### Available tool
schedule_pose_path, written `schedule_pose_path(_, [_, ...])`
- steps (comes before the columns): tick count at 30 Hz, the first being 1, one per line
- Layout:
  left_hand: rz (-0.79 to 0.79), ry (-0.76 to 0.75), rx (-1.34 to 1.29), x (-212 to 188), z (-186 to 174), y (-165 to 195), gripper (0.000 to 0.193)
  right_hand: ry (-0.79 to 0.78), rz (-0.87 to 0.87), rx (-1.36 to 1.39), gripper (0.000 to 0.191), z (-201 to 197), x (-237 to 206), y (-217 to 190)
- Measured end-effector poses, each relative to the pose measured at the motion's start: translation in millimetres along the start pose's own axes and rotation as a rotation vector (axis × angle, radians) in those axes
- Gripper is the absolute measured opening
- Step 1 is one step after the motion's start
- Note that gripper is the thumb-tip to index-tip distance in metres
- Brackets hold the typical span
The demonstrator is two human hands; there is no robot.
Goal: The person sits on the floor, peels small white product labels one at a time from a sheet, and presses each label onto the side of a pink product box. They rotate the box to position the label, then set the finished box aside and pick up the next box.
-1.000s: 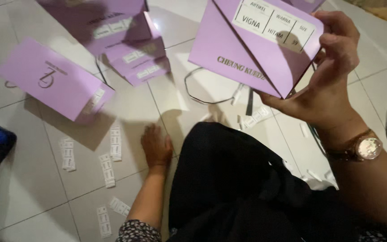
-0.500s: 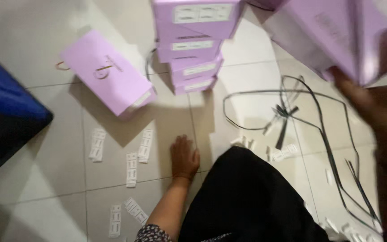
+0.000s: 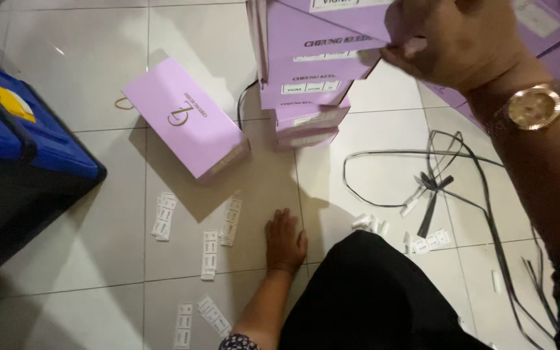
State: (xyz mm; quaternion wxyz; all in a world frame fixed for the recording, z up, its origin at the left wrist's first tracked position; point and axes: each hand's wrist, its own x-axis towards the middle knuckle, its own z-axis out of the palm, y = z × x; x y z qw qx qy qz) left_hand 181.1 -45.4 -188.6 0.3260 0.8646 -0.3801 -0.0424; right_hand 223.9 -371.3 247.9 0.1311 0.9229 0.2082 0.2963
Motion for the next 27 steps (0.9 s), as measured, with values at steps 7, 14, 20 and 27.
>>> schedule_pose_path(7, [-0.045, -0.091, -0.021, 6, -3, -9, 0.045, 0.024, -0.11, -0.261, 0.042, -5, 24, -11])
schedule_pose_path(14, [-0.014, 0.0, -0.044, 6, -11, -14, 0.044, -0.059, 0.054, -0.156, 0.045, 3, 19, -11])
schedule_pose_path(20, [-0.007, -0.004, -0.065, 0, -16, -24, 0.044, -0.149, 0.018, -0.094, 0.048, 13, 15, 13])
schedule_pose_path(27, [-0.021, -0.015, -0.029, -9, -2, -22, 0.046, -0.14, 0.128, -0.235, 0.049, -18, -1, -19])
